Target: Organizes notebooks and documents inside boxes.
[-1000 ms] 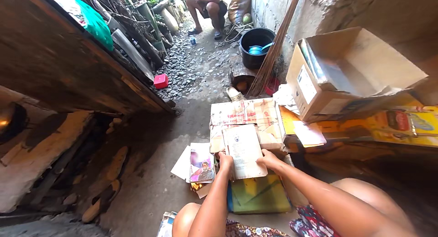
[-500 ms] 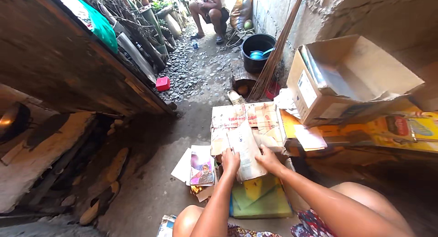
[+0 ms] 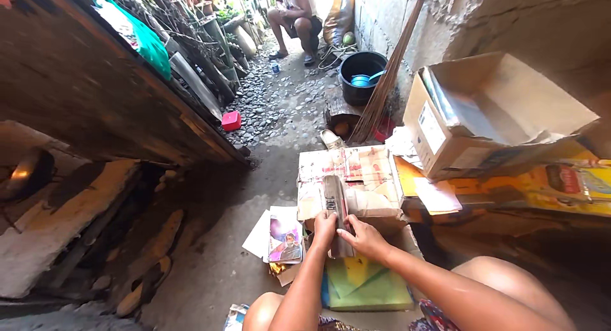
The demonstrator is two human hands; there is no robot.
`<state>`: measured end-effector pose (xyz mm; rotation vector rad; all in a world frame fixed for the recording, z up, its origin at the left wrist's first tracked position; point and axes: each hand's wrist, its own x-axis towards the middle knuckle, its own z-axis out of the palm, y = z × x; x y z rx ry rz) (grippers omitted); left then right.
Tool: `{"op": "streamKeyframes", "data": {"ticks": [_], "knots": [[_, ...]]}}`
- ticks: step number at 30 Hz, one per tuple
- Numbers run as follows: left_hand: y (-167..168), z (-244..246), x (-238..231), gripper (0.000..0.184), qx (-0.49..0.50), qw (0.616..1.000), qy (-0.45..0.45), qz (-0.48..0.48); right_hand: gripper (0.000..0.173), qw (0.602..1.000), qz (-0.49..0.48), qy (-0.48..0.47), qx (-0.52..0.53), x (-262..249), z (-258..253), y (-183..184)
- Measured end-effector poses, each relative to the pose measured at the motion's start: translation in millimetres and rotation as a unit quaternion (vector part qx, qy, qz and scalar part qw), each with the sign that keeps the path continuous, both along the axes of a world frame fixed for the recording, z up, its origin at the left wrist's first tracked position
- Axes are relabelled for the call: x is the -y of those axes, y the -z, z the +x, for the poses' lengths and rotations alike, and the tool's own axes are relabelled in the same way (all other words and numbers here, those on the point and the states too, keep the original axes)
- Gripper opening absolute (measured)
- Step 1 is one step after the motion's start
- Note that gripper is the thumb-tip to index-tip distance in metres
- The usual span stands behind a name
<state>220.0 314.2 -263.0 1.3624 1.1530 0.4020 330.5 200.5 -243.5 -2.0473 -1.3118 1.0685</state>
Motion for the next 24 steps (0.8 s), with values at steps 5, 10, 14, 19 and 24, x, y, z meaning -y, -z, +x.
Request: {"op": "streamKeyframes", "data": {"ticks": [5,10,14,19,24], "knots": [[5,-4,-4,0.019,0.029,0.998,-0.039,-0.050,0.046,0.998,0.001,0.046,-0.042,-1,11,8],[-7,-3,-6,0.021,0.019,0.997,-0.053,-0.058,0.049,0.986,-0.025,0.129,-0.102,-1,26,21],[-26,-9,-9,0.022,0.018,0.996,-0.072,-0.051,0.050,0.966,-0.036,0.199,-0.161,-1,40,40],[-47,-25,-19,0.025,0.031,0.993,-0.095,-0.055,0.036,0.963,-0.042,0.208,-0.168,0,53,41],[-55,-45,-28,0.023,0.040,0.991,-0.115,-0.056,0.030,0.965,0.003,0.220,-0.143,0,65,28]]}}
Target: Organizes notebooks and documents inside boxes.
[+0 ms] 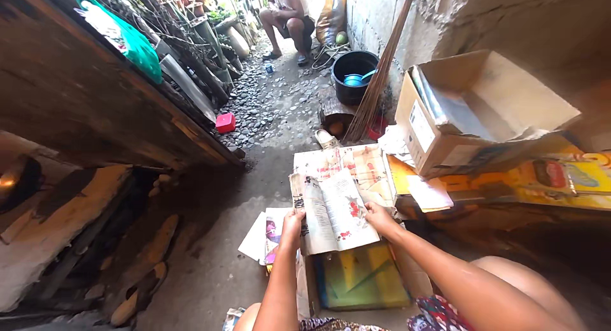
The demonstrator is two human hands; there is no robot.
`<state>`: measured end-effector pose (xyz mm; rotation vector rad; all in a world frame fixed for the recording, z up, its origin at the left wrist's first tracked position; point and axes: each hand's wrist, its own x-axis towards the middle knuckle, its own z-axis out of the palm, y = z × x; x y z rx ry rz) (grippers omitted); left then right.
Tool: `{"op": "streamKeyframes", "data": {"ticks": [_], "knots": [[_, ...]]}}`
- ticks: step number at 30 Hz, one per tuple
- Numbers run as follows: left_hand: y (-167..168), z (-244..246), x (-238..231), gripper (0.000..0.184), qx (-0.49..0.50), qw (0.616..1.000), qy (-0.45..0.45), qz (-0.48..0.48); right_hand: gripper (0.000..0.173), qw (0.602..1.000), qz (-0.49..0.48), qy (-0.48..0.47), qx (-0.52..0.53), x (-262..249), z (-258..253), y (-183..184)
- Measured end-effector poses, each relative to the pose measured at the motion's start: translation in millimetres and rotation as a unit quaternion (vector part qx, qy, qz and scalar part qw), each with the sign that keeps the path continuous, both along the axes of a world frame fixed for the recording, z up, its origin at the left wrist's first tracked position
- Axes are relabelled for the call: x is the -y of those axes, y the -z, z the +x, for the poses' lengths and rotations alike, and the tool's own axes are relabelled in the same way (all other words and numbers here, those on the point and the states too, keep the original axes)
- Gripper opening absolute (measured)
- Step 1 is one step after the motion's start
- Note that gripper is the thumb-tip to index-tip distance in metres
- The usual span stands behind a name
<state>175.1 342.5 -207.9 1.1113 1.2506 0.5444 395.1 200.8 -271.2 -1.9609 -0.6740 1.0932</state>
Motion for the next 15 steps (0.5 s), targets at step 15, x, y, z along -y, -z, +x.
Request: {"op": "streamKeyframes", "data": {"ticks": [15], "knots": [[27,-20,-15,0.025,-0.111,0.994,-0.010,0.004,0.028,0.998,-0.027,0.042,0.025,0,12,5]]}}
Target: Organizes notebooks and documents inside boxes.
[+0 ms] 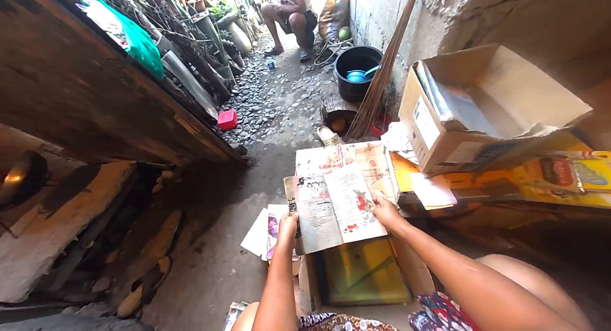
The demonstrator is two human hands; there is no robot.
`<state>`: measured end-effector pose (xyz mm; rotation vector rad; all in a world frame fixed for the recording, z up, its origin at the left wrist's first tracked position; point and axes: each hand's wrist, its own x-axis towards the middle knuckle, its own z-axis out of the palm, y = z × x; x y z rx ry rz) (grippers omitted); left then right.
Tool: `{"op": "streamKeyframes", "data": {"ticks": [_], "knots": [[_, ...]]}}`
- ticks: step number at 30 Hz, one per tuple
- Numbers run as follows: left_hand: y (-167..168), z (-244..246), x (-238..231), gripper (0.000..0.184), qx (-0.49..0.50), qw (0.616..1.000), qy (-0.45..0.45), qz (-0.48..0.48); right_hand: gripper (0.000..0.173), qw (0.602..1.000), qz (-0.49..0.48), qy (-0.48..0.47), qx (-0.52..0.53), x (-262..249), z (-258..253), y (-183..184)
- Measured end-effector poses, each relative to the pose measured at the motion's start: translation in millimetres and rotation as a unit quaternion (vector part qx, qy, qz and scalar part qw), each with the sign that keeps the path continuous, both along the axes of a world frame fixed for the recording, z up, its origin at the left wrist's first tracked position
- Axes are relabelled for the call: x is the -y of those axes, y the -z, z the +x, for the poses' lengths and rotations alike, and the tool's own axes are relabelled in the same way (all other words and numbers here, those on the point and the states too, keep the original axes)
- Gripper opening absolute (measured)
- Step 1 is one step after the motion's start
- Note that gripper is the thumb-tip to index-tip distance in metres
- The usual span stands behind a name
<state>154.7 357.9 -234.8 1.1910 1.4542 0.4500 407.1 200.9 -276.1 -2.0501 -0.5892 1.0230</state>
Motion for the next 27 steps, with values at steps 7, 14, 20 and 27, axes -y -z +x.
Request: {"op": "streamKeyframes", "data": {"ticks": [7,14,20,27], "knots": [[0,0,0,0.025,-0.021,1.000,0.006,0.006,0.028,1.000,-0.016,0.001,0.002,0,-1,2],[-2,1,0,0.029,-0.030,0.999,0.009,0.006,0.030,1.000,-0.014,-0.005,0.003,0,1,9],[-1,1,0,0.027,-0.032,0.999,0.007,0.008,0.031,1.000,-0.022,-0.008,0.008,0,0,11],[-1,1,0,0.028,-0.030,1.000,0.005,0.007,0.032,0.999,-0.029,-0.015,0.015,0,0,10]]}}
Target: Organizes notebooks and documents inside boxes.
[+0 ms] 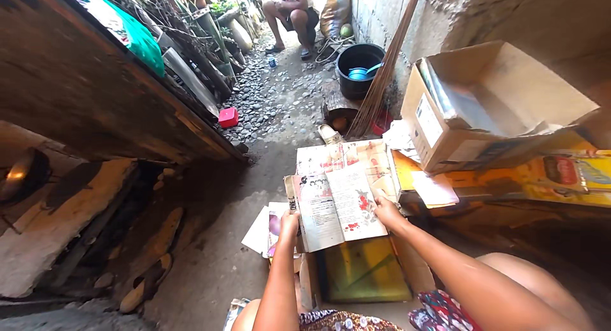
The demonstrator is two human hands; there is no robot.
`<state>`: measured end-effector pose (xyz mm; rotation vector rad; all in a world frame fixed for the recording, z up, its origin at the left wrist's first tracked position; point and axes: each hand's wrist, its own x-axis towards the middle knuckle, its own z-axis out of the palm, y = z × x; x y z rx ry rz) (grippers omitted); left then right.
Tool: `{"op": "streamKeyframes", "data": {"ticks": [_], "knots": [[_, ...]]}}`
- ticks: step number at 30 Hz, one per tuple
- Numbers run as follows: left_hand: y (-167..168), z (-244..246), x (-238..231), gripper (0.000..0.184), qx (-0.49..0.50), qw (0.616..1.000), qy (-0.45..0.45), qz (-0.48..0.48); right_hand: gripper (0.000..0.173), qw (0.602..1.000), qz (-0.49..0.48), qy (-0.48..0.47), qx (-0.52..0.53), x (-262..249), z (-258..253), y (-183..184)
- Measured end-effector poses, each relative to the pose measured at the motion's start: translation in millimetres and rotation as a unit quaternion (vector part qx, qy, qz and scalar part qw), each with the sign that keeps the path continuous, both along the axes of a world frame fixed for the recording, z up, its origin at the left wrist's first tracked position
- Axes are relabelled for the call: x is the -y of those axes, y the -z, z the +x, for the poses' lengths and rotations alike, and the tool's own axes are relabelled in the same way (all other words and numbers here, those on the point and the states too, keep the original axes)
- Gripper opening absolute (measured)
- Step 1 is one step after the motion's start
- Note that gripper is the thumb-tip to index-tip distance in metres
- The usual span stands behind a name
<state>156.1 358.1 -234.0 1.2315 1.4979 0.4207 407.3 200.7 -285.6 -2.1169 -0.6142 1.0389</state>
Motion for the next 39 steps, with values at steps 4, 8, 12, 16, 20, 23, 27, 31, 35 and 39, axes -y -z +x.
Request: {"op": "streamKeyframes", "data": {"ticks": [4,8,12,16,20,23,27,31,35,39], "knots": [[1,0,-1,0.028,-0.007,1.000,0.006,0.001,0.032,1.000,-0.001,-0.001,0.002,0,0,-1],[-1,0,0,0.028,-0.009,1.000,0.003,0.001,0.032,1.000,0.001,0.001,-0.005,0,0,-1],[-1,0,0,0.027,-0.008,1.000,0.001,-0.001,0.032,1.000,0.002,0.001,-0.003,0,0,-1],[-2,0,1,0.028,-0.002,1.000,-0.005,-0.003,0.033,1.000,-0.001,-0.005,0.001,0,0,2],[-2,1,1,0.029,-0.002,1.000,-0.005,-0.003,0.034,1.000,-0.004,-0.006,0.006,0,0,1],[-3,2,1,0.030,0.003,1.000,-0.007,-0.005,0.033,1.000,-0.013,-0.008,0.008,-1,0,1],[-5,3,1,0.028,0.001,1.000,-0.008,-0.008,0.034,1.000,-0.015,-0.002,0.003,-1,-1,0],[-5,3,1,0.028,-0.001,1.000,-0.004,-0.005,0.033,1.000,-0.010,-0.002,0.005,-1,-1,3],[-5,2,1,0.028,-0.008,1.000,-0.006,-0.003,0.033,1.000,-0.015,-0.005,0.007,-1,-1,2],[-4,2,1,0.028,0.003,1.000,-0.006,-0.013,0.033,0.996,-0.041,-0.025,0.075,1,-5,-12]]}}
